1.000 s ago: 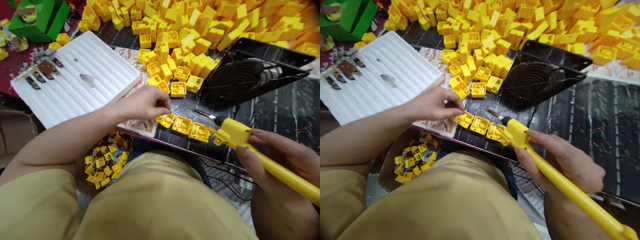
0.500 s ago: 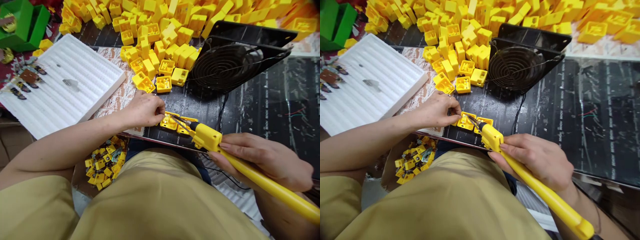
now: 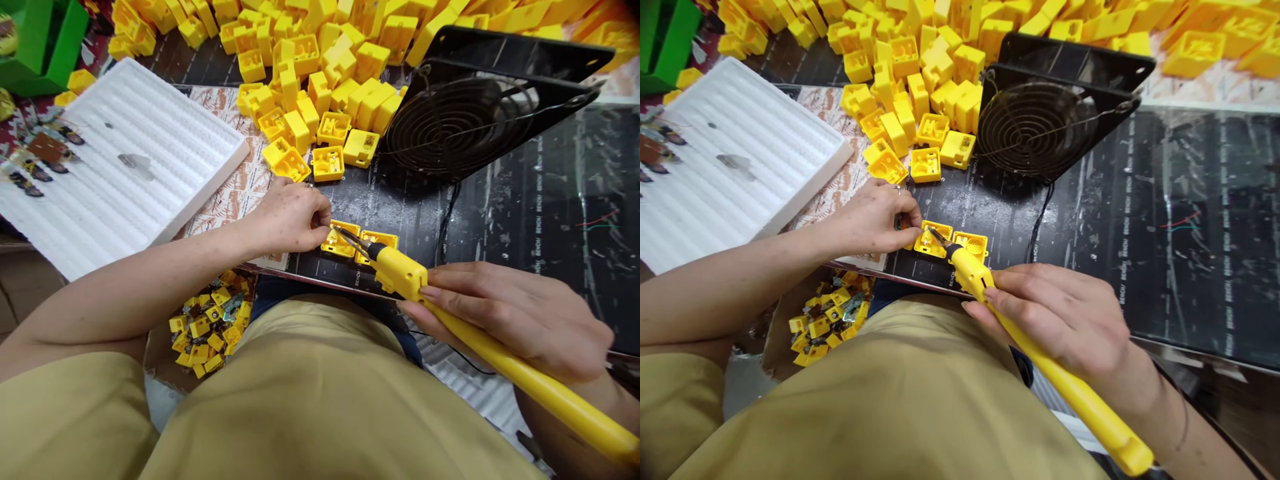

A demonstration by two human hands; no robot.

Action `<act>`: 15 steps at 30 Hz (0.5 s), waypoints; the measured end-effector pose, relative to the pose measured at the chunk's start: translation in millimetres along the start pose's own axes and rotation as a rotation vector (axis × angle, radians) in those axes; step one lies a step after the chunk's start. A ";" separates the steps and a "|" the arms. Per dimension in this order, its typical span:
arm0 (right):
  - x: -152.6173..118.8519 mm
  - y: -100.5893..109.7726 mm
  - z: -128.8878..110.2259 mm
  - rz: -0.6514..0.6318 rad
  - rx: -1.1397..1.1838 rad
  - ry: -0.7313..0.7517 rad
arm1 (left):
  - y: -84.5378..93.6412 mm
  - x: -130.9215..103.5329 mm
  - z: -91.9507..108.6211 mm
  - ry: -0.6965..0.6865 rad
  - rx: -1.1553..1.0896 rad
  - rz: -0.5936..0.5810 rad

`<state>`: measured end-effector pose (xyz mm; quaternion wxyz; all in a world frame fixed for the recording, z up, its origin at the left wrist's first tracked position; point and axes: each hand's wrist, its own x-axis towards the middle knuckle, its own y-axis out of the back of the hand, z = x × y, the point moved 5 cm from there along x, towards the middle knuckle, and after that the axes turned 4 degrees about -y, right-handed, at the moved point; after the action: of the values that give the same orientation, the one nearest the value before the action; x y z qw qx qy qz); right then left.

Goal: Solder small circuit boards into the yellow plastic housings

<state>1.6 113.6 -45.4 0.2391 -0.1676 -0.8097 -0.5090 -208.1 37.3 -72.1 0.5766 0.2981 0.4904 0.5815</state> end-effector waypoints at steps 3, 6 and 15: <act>-3.7 5.4 0.1 -0.015 0.011 -0.036 | 0.6 -0.2 -0.2 0.008 0.010 0.000; -11.9 9.6 7.6 -0.023 -0.018 -0.190 | 1.0 -0.1 -0.7 -0.012 0.021 0.007; -13.4 4.7 15.0 0.020 -0.004 -0.209 | 5.6 -7.8 7.6 -0.052 0.075 0.080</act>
<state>11.9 128.8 -54.9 0.1579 -0.2283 -0.8274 -0.4881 -201.9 32.4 -62.7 0.5538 0.3538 0.4846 0.5773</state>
